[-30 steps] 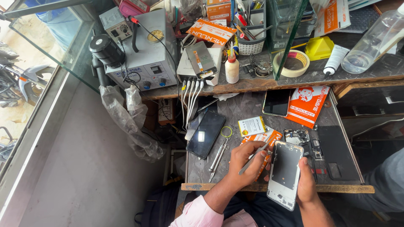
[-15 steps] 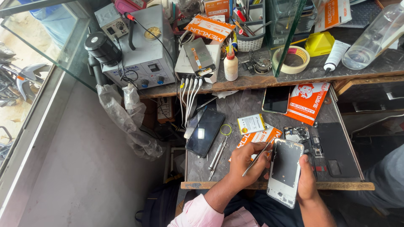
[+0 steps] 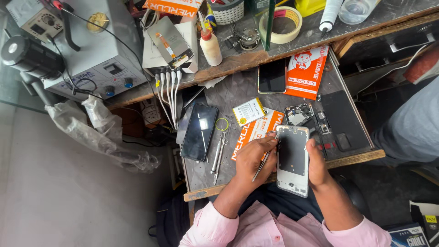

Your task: The person works on a disassembled phone on a workbench, using a thin tool to scrape along the edges and surface of the phone's internal chassis and frame, then handles a battery and a small orange component.

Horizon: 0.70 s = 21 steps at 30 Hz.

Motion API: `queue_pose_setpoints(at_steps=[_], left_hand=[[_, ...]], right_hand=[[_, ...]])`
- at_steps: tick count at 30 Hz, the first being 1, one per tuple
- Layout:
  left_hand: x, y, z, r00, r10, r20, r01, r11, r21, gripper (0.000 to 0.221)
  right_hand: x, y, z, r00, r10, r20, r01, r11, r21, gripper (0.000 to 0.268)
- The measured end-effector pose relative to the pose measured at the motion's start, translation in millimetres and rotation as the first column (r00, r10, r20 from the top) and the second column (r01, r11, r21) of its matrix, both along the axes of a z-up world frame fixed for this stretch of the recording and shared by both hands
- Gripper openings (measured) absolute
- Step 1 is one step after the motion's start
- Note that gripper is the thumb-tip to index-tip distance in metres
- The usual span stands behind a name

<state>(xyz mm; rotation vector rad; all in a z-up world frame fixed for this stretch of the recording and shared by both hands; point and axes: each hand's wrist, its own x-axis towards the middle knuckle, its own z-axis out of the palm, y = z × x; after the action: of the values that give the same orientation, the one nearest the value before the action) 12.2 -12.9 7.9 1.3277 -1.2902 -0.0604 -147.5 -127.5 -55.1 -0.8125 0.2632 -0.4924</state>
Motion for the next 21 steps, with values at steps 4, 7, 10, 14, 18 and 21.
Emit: queue_pose_setpoints(at_steps=[4,7,10,14,18,21], left_hand=[[0.5,-1.3,3.2,0.999,0.022,0.040,-0.022,0.999,0.023,0.025],[-0.5,-4.8,3.1,0.998,0.005,0.055,-0.006,1.000,0.020,0.025],[1.4,-2.5,3.7,0.998,-0.015,0.063,0.014,1.000,0.023,0.025],[1.0,-4.2,5.1,0.999,-0.022,0.050,0.020,0.999,0.034,0.025],[0.3,-4.7,6.9,0.998,-0.013,0.058,0.011,1.000,0.025,0.024],[0.5,-4.5,8.0,0.999,-0.038,0.033,0.037,0.999,0.032,0.025]], right_hand=[[1.5,-1.2,-5.1,0.988,-0.100,-0.120,0.100,0.995,-0.006,0.081],[-0.6,-2.9,-1.7,0.989,-0.101,-0.104,0.103,0.995,0.014,0.081],[3.4,-0.4,3.8,0.996,-0.057,-0.070,0.061,0.996,0.065,0.082],[4.4,-0.7,8.4,0.997,-0.052,-0.055,0.054,0.998,0.034,0.083],[3.5,-0.6,10.0,0.998,-0.030,-0.053,0.030,1.000,-0.004,0.083],[3.5,-0.3,10.6,0.997,-0.037,-0.069,0.040,0.999,0.033,0.084]])
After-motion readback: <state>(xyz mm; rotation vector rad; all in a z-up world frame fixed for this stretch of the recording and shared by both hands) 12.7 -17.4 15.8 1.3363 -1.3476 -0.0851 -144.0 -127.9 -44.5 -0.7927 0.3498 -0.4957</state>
